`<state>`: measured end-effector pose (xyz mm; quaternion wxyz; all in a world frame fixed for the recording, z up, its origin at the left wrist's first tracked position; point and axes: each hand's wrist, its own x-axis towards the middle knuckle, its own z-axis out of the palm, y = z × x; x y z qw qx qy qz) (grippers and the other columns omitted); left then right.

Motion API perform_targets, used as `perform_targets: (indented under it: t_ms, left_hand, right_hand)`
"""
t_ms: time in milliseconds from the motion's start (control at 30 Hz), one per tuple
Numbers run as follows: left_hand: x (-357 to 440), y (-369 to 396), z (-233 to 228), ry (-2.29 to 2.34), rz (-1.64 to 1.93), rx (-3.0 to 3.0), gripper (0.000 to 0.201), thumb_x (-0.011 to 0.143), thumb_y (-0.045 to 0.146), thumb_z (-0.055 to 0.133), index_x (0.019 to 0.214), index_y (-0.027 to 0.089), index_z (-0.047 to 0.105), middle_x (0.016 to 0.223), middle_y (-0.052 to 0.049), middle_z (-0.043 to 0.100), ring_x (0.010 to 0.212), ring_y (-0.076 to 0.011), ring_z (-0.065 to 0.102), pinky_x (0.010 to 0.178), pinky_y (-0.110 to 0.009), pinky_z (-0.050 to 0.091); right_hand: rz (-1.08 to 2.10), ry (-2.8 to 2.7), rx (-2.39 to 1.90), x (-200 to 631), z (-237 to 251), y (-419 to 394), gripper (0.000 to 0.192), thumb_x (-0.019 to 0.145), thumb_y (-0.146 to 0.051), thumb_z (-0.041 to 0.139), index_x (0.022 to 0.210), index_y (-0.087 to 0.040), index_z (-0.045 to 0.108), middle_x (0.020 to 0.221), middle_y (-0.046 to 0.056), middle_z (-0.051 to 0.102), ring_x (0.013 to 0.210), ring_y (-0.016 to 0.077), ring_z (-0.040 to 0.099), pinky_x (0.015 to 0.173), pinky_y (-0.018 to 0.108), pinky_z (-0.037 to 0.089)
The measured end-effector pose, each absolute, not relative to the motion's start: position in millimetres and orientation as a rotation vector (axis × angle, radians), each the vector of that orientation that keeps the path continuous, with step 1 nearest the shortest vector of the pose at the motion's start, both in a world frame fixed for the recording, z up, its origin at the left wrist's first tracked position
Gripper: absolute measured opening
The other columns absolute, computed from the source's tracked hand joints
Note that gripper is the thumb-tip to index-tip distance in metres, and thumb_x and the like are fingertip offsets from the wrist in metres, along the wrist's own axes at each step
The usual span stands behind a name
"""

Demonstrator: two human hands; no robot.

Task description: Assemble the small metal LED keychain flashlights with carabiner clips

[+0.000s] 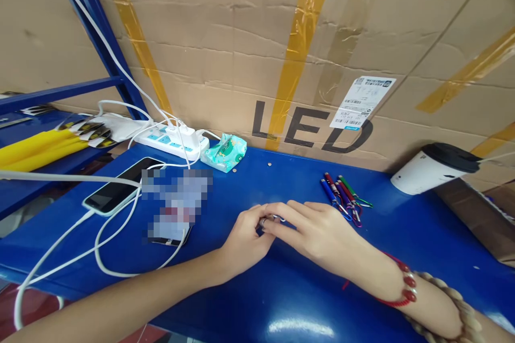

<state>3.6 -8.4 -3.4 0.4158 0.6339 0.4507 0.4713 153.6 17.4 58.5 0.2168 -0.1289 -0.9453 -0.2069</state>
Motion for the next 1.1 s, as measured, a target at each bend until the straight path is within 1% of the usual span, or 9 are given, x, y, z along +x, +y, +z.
perform_targets:
  t_ms: [133, 267, 333, 400, 500, 600, 767, 1000, 1100]
  left_hand:
    - [7.6, -10.0, -8.9, 1.128, 1.153, 1.468, 0.006, 0.073, 0.017, 0.043, 0.07, 0.014, 0.047, 0.064, 0.001, 0.047, 0.06, -0.0094, 0.041, 0.055, -0.02, 0.033]
    - [10.2, -12.7, -10.0, 1.08, 1.117, 1.376, 0.006, 0.075, 0.017, 0.043, 0.074, 0.014, 0.048, 0.066, 0.002, 0.044, 0.06, -0.0083, 0.038, 0.054, -0.02, 0.031]
    - [11.0, -14.5, -7.9, 1.099, 1.081, 1.33, 0.012, 0.077, 0.022, 0.045, 0.068, 0.015, 0.043, 0.06, 0.004, 0.036, 0.056, -0.0076, 0.032, 0.051, -0.02, 0.027]
    - [11.4, -16.8, -5.1, 1.116, 1.032, 1.293, 0.024, 0.079, 0.026, 0.047, 0.061, 0.017, 0.033, 0.055, 0.005, 0.026, 0.052, -0.007, 0.024, 0.048, -0.021, 0.022]
    - [10.9, -20.7, -1.3, 1.065, 0.962, 1.358, 0.03, 0.08, 0.026, 0.047, 0.058, 0.017, 0.028, 0.053, 0.006, 0.024, 0.05, -0.007, 0.022, 0.048, -0.022, 0.021]
    - [9.3, -24.1, 1.4, 1.007, 0.906, 1.55, 0.027, 0.078, 0.023, 0.049, 0.058, 0.016, 0.034, 0.053, 0.004, 0.033, 0.052, -0.0078, 0.03, 0.051, -0.023, 0.025]
    - [6.8, -26.0, 1.4, 1.022, 0.841, 1.538, 0.026, 0.077, 0.022, 0.049, 0.057, 0.016, 0.034, 0.052, 0.004, 0.033, 0.05, -0.0074, 0.03, 0.05, -0.022, 0.025]
    - [0.1, -14.9, 9.5, 1.077, 0.938, 1.531, 0.025, 0.075, 0.022, 0.047, 0.056, 0.017, 0.032, 0.052, 0.004, 0.03, 0.05, -0.0076, 0.028, 0.049, -0.023, 0.023]
    - [-3.4, -8.2, 13.2, 1.132, 1.024, 1.497, 0.024, 0.076, 0.024, 0.045, 0.058, 0.017, 0.03, 0.055, 0.004, 0.027, 0.052, -0.0078, 0.026, 0.049, -0.023, 0.023]
  right_hand:
    - [-0.296, -2.633, -0.378, 155.0, 51.4, 24.3, 0.024, 0.09, -0.011, 0.04, 0.085, -0.016, 0.062, 0.088, 0.002, 0.06, 0.064, 0.0095, 0.051, 0.051, 0.024, 0.034]
    - [0.15, -2.625, -0.47, 156.3, 49.5, 35.8, 0.015, 0.09, -0.028, 0.05, 0.087, -0.019, 0.062, 0.092, 0.0, 0.059, 0.063, 0.0056, 0.053, 0.057, 0.019, 0.039]
    - [0.373, -2.56, -0.584, 157.6, 48.3, 45.2, 0.019, 0.087, -0.036, 0.054, 0.092, -0.02, 0.062, 0.092, 0.001, 0.059, 0.064, 0.0055, 0.054, 0.059, 0.018, 0.042]
    - [0.455, -2.466, -0.757, 160.7, 43.0, 59.7, 0.023, 0.086, -0.039, 0.054, 0.098, -0.021, 0.061, 0.095, 0.003, 0.058, 0.067, 0.0071, 0.055, 0.059, 0.018, 0.044]
    - [0.296, -2.462, -1.021, 167.3, 25.7, 89.7, 0.028, 0.089, -0.039, 0.048, 0.11, -0.024, 0.058, 0.108, 0.003, 0.056, 0.081, 0.0115, 0.057, 0.059, 0.021, 0.048]
    - [-0.008, -2.589, -1.079, 167.9, 5.1, 121.3, 0.036, 0.092, -0.034, 0.042, 0.123, -0.018, 0.051, 0.12, 0.008, 0.051, 0.105, 0.0185, 0.052, 0.085, 0.031, 0.048]
    - [-0.215, -2.662, -1.086, 150.6, -11.0, 153.3, 0.036, 0.095, -0.029, 0.033, 0.124, -0.019, 0.054, 0.117, 0.008, 0.054, 0.104, 0.0193, 0.051, 0.081, 0.032, 0.046]
    - [-0.298, -2.695, -1.125, 147.7, -4.2, 150.8, 0.026, 0.092, -0.03, 0.044, 0.099, -0.023, 0.069, 0.101, 0.004, 0.06, 0.091, 0.0176, 0.053, 0.072, 0.029, 0.036]
    - [-0.285, -2.71, -1.18, 148.7, -2.0, 143.6, 0.025, 0.092, -0.026, 0.044, 0.098, -0.019, 0.068, 0.096, 0.005, 0.061, 0.086, 0.0168, 0.056, 0.07, 0.029, 0.034]
